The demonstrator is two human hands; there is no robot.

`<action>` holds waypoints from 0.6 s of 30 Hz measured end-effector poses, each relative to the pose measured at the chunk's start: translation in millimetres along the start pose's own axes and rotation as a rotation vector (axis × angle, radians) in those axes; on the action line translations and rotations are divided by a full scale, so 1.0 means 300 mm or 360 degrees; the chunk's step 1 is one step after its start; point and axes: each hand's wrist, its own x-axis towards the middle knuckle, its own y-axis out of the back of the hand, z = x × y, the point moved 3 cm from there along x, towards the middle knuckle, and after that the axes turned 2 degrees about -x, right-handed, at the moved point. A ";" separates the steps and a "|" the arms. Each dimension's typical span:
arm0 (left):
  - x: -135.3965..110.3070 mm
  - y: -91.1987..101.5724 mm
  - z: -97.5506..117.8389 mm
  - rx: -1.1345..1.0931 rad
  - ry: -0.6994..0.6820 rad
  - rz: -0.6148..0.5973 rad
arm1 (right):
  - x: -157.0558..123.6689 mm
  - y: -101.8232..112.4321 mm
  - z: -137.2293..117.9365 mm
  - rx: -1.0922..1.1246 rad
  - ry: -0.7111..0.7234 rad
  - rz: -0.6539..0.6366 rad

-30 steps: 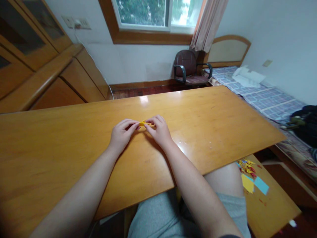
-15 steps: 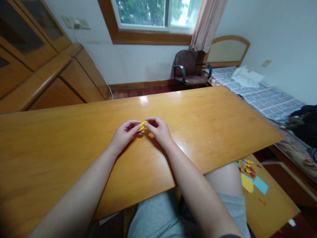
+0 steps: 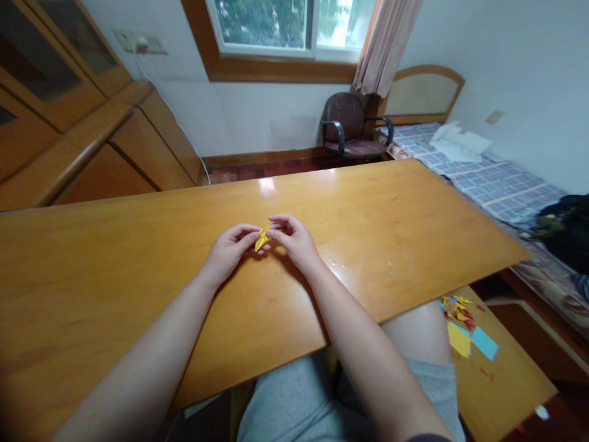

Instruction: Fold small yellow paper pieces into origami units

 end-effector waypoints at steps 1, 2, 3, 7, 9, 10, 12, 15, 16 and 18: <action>-0.001 -0.001 0.000 -0.0020 0.0026 -0.0009 | -0.001 0.000 0.001 0.0003 -0.0003 -0.0002; -0.002 -0.003 0.001 -0.0036 0.0048 -0.0017 | -0.001 0.000 0.001 0.0001 -0.0005 -0.0002; -0.002 -0.003 0.001 -0.0047 0.0062 -0.0023 | -0.002 0.000 0.001 -0.0004 -0.0006 -0.0002; -0.002 0.000 0.003 -0.0051 0.0075 -0.0025 | -0.002 0.000 0.001 -0.0020 -0.0016 0.0009; -0.001 0.005 0.000 -0.0049 0.0076 -0.0015 | -0.001 0.000 0.001 -0.0021 -0.0021 0.0022; 0.000 0.007 -0.002 -0.0052 0.0076 -0.0014 | 0.000 -0.001 0.000 -0.0019 -0.0023 0.0027; 0.001 0.008 -0.005 -0.0070 0.0085 -0.0019 | 0.000 -0.002 -0.001 -0.0013 -0.0032 0.0031; 0.001 0.008 -0.006 -0.0110 0.0116 -0.0019 | -0.002 -0.004 -0.003 0.0003 -0.0039 0.0035; 0.000 0.007 -0.005 -0.0120 0.0123 -0.0013 | -0.003 -0.005 -0.004 0.0006 -0.0040 0.0038; 0.000 0.005 -0.002 -0.0142 0.0135 -0.0007 | -0.003 -0.006 -0.004 0.0003 -0.0044 0.0045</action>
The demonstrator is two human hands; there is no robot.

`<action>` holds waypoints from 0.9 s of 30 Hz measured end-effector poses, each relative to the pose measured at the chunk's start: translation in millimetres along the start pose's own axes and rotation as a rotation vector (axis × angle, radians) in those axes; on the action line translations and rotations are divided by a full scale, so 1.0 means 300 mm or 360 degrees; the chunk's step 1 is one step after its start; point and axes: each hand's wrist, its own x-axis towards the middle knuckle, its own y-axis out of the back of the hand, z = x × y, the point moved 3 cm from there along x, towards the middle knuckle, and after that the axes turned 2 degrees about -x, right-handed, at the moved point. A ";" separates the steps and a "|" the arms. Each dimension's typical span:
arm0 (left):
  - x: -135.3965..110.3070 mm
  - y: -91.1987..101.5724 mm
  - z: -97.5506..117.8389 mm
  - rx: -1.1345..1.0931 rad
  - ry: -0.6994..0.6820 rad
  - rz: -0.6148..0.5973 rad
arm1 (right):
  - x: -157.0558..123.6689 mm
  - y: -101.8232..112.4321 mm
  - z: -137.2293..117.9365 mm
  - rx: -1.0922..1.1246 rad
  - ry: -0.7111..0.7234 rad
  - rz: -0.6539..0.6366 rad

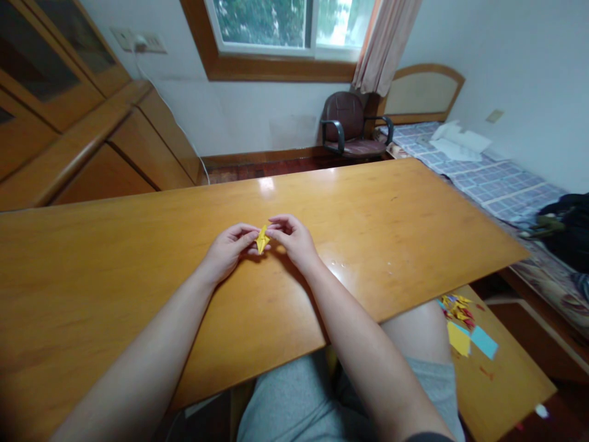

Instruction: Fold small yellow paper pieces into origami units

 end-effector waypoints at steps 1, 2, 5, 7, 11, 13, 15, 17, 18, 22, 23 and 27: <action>-0.001 -0.002 0.001 -0.0018 0.0012 -0.0004 | 0.000 0.000 0.001 -0.0007 -0.0003 0.0007; -0.001 -0.004 0.002 -0.0041 0.0030 -0.0012 | 0.001 0.000 0.002 -0.0018 -0.0006 0.0014; -0.003 -0.009 0.003 -0.0106 0.0093 -0.0032 | 0.002 0.001 0.005 -0.0067 -0.0005 0.0038; -0.005 -0.010 0.004 -0.0129 0.0123 -0.0036 | 0.001 -0.001 0.004 -0.0104 0.0003 0.0044; -0.007 -0.011 0.003 -0.0148 0.0145 -0.0033 | -0.003 -0.002 -0.012 -0.0225 0.0070 0.0070; -0.005 -0.010 0.001 -0.0157 0.0137 -0.0012 | -0.007 -0.001 -0.020 -0.0291 0.0122 0.0081; -0.001 -0.008 0.001 -0.0172 0.0109 0.0043 | -0.012 -0.002 -0.022 -0.0333 0.0170 0.0061; 0.003 -0.005 0.001 -0.0194 0.0073 0.0111 | -0.016 -0.006 -0.013 -0.0355 0.0184 0.0008; 0.005 -0.004 0.001 -0.0211 0.0054 0.0136 | -0.016 -0.009 -0.006 -0.0357 0.0175 -0.0026; 0.010 0.000 0.003 -0.0269 -0.0003 0.0177 | -0.011 -0.019 0.034 -0.0286 0.0048 -0.0136; 0.011 0.000 0.004 -0.0262 -0.0009 0.0179 | -0.008 -0.018 0.040 -0.0278 0.0041 -0.0130; 0.008 0.002 0.006 -0.0191 -0.0011 0.0187 | -0.001 -0.013 0.044 -0.0259 0.0058 -0.0096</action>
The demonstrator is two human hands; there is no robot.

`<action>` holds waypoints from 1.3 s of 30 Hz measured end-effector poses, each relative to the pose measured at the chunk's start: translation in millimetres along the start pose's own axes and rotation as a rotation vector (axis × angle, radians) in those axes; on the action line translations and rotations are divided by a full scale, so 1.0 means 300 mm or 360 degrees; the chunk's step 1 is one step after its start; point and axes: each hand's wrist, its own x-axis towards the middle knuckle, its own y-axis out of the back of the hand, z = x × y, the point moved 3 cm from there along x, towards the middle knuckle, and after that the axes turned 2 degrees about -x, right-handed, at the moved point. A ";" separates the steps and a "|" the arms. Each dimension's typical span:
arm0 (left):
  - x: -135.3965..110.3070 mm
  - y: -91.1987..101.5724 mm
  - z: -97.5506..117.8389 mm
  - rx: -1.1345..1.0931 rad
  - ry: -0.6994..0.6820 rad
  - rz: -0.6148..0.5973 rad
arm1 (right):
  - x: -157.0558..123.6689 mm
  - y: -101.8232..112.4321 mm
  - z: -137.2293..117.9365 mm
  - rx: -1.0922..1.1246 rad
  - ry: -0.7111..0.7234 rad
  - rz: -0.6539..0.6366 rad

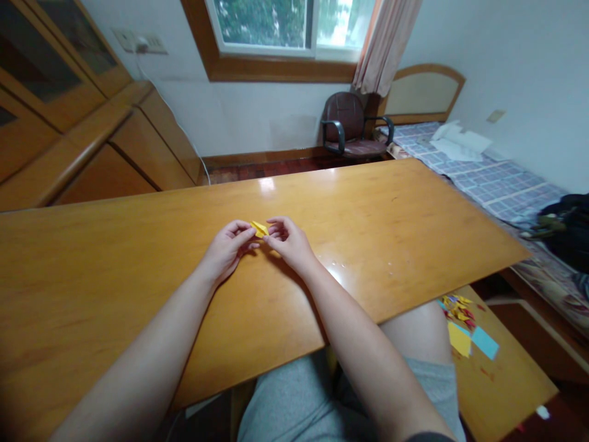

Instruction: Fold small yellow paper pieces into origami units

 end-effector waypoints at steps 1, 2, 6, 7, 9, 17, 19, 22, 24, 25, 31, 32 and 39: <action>-0.001 0.001 0.000 0.0014 0.0003 0.0004 | 0.000 0.002 -0.002 0.0001 0.0008 0.0009; -0.002 0.001 -0.001 0.0027 0.0014 0.0004 | 0.000 0.005 -0.005 -0.0002 0.0018 0.0020; -0.002 0.001 -0.008 0.0088 0.0044 -0.0026 | -0.001 0.013 -0.019 -0.0037 0.0028 0.0059; -0.002 0.001 -0.007 0.0104 0.0006 -0.0025 | 0.000 0.014 -0.023 -0.0046 0.0017 0.0055; -0.003 0.000 -0.001 0.0141 -0.0116 -0.0012 | 0.000 0.015 -0.031 -0.0052 -0.0006 0.0043; -0.014 -0.010 0.019 0.0367 -0.0268 -0.0180 | -0.002 0.030 -0.046 0.0065 -0.0087 0.0075; -0.013 -0.005 0.027 0.0466 -0.0398 -0.0166 | -0.002 0.030 -0.043 0.0079 -0.0082 0.0063; -0.009 0.000 0.033 0.0542 -0.0509 -0.0128 | -0.003 0.027 -0.041 0.0068 -0.0042 0.0060; -0.008 0.000 0.035 0.0544 -0.0519 -0.0112 | -0.005 0.024 -0.046 0.0016 0.0037 0.0050; -0.008 0.000 0.036 0.0543 -0.0522 -0.0108 | -0.007 0.022 -0.051 -0.0023 0.0095 0.0038; -0.013 -0.007 0.046 0.0526 -0.0589 -0.0143 | -0.018 0.012 -0.079 -0.0229 0.0354 -0.0061; -0.014 -0.007 0.045 0.0521 -0.0587 -0.0153 | -0.019 0.012 -0.081 -0.0244 0.0369 -0.0074; -0.016 -0.010 0.044 0.0470 -0.0519 -0.0176 | -0.021 0.014 -0.095 -0.0350 0.0392 -0.0103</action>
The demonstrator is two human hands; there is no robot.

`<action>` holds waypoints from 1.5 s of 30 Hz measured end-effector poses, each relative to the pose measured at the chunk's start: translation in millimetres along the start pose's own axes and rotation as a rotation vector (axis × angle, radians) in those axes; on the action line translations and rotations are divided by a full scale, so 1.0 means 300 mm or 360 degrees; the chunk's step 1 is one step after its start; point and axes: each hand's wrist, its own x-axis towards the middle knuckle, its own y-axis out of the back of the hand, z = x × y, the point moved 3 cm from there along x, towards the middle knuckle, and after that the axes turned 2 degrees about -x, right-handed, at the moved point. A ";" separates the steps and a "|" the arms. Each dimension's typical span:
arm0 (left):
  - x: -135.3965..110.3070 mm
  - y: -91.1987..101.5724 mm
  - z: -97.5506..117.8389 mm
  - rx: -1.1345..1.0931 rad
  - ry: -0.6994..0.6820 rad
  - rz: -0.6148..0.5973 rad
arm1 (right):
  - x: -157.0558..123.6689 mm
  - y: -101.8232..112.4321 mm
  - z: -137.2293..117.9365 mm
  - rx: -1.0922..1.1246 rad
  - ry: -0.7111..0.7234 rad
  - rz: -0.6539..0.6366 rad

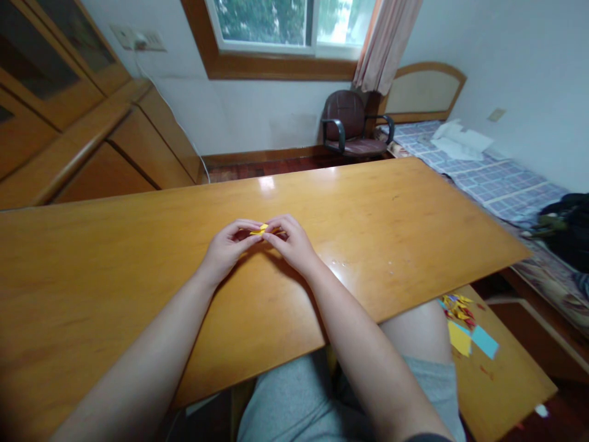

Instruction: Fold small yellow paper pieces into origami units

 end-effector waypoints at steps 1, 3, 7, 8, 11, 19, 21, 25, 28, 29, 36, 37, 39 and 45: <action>0.000 0.000 0.002 -0.0003 0.0004 -0.0005 | 0.000 0.001 -0.003 -0.0011 0.0008 -0.0003; -0.001 0.000 0.003 -0.0010 0.0016 -0.0013 | -0.001 0.002 -0.007 -0.0030 0.0019 -0.0002; -0.004 0.001 -0.012 -0.0127 0.0145 0.0019 | -0.004 0.002 -0.006 -0.0063 0.0030 0.0025; -0.005 0.002 -0.016 -0.0177 0.0172 0.0037 | -0.005 0.003 -0.005 -0.0073 0.0031 0.0037; -0.005 0.001 -0.019 -0.0245 0.0168 0.0063 | -0.005 0.004 -0.004 -0.0093 0.0033 0.0074; -0.005 0.006 -0.023 -0.0085 0.0240 0.0055 | -0.004 0.004 -0.011 -0.0133 0.0023 0.0075; -0.005 0.008 -0.028 -0.0065 0.0255 0.0045 | -0.006 0.003 -0.011 -0.0197 0.0071 0.0049; -0.005 0.009 -0.028 -0.0020 0.0268 0.0051 | -0.010 -0.002 -0.008 -0.0343 0.0191 -0.0018; -0.006 0.008 -0.030 -0.0014 0.0340 0.0065 | -0.010 -0.005 -0.001 -0.0431 0.0244 -0.0047; -0.007 0.008 -0.031 -0.0021 0.0365 0.0068 | -0.010 -0.006 0.000 -0.0453 0.0254 -0.0040; -0.007 0.002 -0.025 -0.0113 0.0358 0.0081 | -0.009 -0.013 0.004 -0.0470 0.0293 -0.0063; -0.007 0.000 -0.023 -0.0124 0.0365 0.0073 | -0.010 -0.013 0.004 -0.0480 0.0300 -0.0069; -0.007 -0.001 -0.021 -0.0138 0.0389 0.0063 | -0.011 -0.013 0.002 -0.0507 0.0311 -0.0070; -0.006 -0.001 -0.025 -0.0110 0.0408 0.0041 | -0.012 -0.013 -0.006 -0.0532 0.0301 -0.0074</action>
